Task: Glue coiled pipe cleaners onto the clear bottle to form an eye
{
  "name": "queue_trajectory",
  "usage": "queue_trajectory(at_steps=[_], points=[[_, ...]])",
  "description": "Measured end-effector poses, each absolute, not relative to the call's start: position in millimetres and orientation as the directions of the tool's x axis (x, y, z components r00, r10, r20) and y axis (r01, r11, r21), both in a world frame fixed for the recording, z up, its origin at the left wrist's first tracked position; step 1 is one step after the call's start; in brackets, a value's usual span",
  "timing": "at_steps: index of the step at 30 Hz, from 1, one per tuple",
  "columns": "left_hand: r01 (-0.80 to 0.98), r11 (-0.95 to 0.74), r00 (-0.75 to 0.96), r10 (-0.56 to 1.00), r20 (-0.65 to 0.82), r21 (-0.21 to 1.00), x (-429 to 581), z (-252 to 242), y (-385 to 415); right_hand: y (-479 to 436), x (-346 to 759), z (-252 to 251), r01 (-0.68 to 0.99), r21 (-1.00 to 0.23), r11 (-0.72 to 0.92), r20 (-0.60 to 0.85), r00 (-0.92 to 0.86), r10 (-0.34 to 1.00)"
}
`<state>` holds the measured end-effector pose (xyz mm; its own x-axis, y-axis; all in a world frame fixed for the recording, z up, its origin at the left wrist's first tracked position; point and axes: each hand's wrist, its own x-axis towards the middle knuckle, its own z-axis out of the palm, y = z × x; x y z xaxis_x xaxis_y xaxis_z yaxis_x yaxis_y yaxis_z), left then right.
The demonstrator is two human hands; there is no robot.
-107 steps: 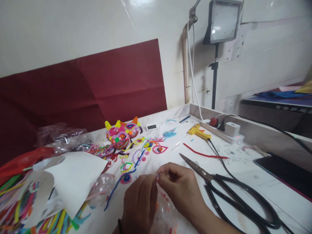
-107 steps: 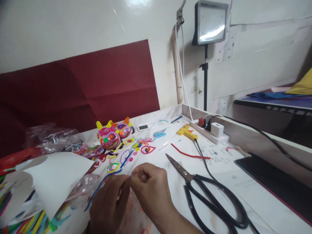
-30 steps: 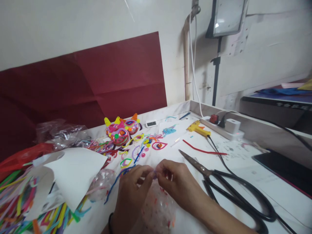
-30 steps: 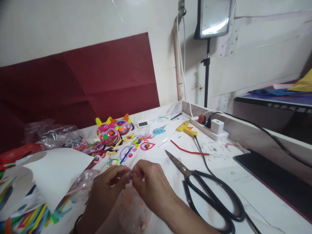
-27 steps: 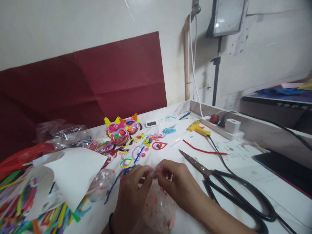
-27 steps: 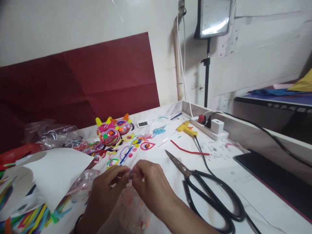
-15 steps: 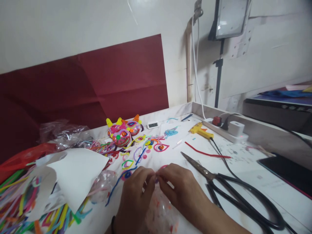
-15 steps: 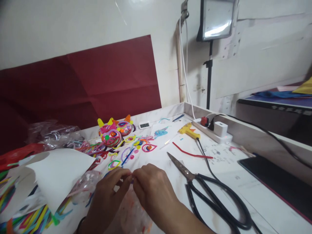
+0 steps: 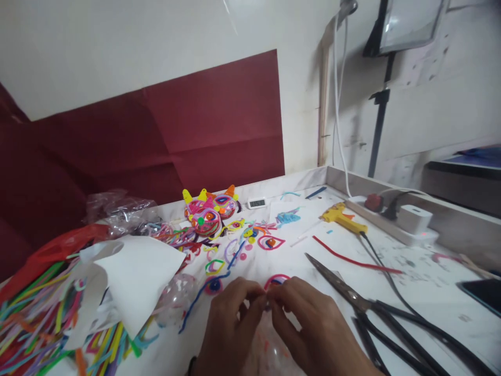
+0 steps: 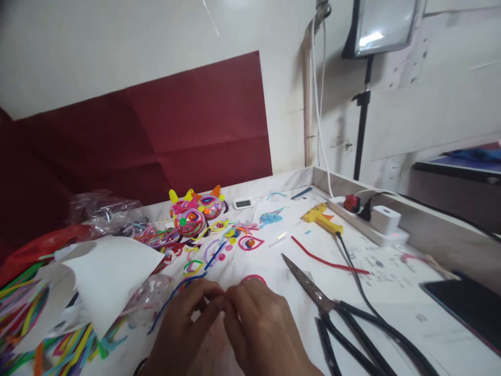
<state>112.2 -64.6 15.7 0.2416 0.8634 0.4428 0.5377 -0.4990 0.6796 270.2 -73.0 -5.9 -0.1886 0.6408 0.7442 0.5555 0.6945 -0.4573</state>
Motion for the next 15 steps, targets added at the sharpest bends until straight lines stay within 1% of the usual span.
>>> queue_trajectory(at_steps=[4, 6, 11, 13, 15], points=[[0.517, -0.443, 0.192, 0.894, 0.406, 0.732, 111, 16, -64, -71, 273, -7, 0.54, -0.435, 0.721, 0.741, -0.24, 0.627], [0.497, -0.419, 0.19, 0.907, 0.376, 0.76, 109, 17, -64, -69, 274, -9, 0.52, -0.444, 0.73, 0.73, -0.262, 0.631], [0.445, -0.401, 0.269, 0.913, 0.308, 0.8, 104, 15, -61, -70, 271, -16, 0.426, -0.555, 0.715, 0.711, -0.204, 0.673], [0.445, -0.375, 0.27, 0.922, 0.278, 0.813, 103, 13, -60, -72, 270, -16, 0.383, -0.618, 0.686, 0.69, -0.153, 0.707], [0.425, -0.34, 0.262, 0.933, 0.245, 0.839, 104, 12, -59, -73, 270, -13, 0.332, -0.705, 0.627, 0.635, -0.1, 0.766]])
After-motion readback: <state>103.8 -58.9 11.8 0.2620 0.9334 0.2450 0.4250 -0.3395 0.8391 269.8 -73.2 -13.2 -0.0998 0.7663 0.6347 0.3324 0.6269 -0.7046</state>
